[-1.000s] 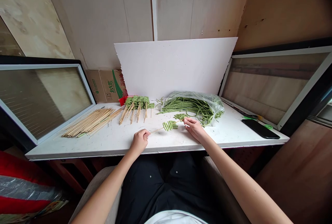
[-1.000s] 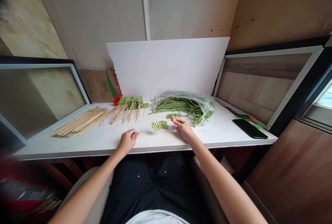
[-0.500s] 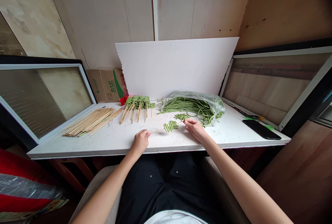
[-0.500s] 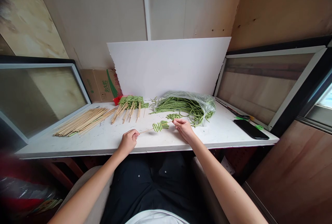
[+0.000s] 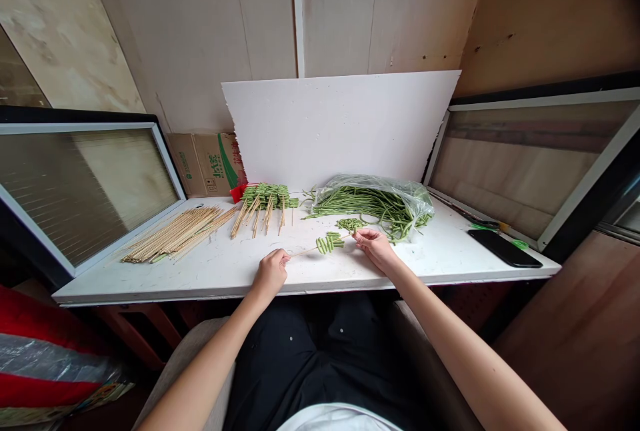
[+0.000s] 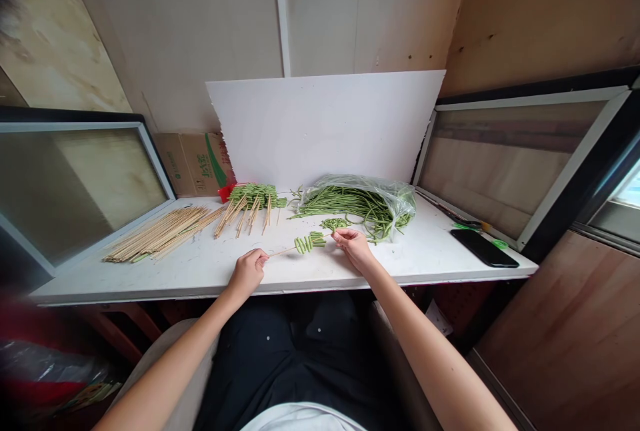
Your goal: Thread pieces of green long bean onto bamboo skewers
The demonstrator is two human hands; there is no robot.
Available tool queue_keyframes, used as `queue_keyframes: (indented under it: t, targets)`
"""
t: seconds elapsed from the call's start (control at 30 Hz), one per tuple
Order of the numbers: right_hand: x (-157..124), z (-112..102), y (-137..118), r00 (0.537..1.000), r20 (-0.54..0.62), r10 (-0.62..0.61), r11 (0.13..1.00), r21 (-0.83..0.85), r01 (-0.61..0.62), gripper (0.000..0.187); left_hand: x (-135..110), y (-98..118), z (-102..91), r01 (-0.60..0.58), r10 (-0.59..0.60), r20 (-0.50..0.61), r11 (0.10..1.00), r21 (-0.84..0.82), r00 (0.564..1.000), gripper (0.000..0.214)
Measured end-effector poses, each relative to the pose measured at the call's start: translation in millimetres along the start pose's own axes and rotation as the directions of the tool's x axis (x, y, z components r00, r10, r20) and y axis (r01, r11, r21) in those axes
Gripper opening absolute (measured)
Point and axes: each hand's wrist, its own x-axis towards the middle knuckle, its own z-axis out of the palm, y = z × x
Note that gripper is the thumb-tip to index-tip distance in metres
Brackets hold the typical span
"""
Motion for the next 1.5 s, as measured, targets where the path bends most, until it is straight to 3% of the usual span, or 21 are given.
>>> queue_keyframes:
  t: [0.47, 0.9, 1.5]
  targets:
    - [-9.0, 6.1, -13.0, 0.994, 0.106, 0.039, 0.999, 0.02, -0.041, 0.039, 3.8, 3.2, -2.4, 0.044, -0.046, -0.048, 0.998, -0.038, 0.998, 0.024]
    - [-7.7, 17.4, -4.6, 0.999, -0.031, -0.026, 0.997, -0.075, 0.023, 0.039, 3.8, 0.8, -3.3, 0.064, -0.066, -0.024, 0.997, -0.051, 0.998, 0.022]
    - [-12.2, 32.6, 5.6, 0.995, -0.093, -0.045, 0.995, -0.088, 0.037, 0.044, 4.8, 2.9, -5.0, 0.081, -0.083, -0.015, 0.993, -0.085, 0.996, 0.022]
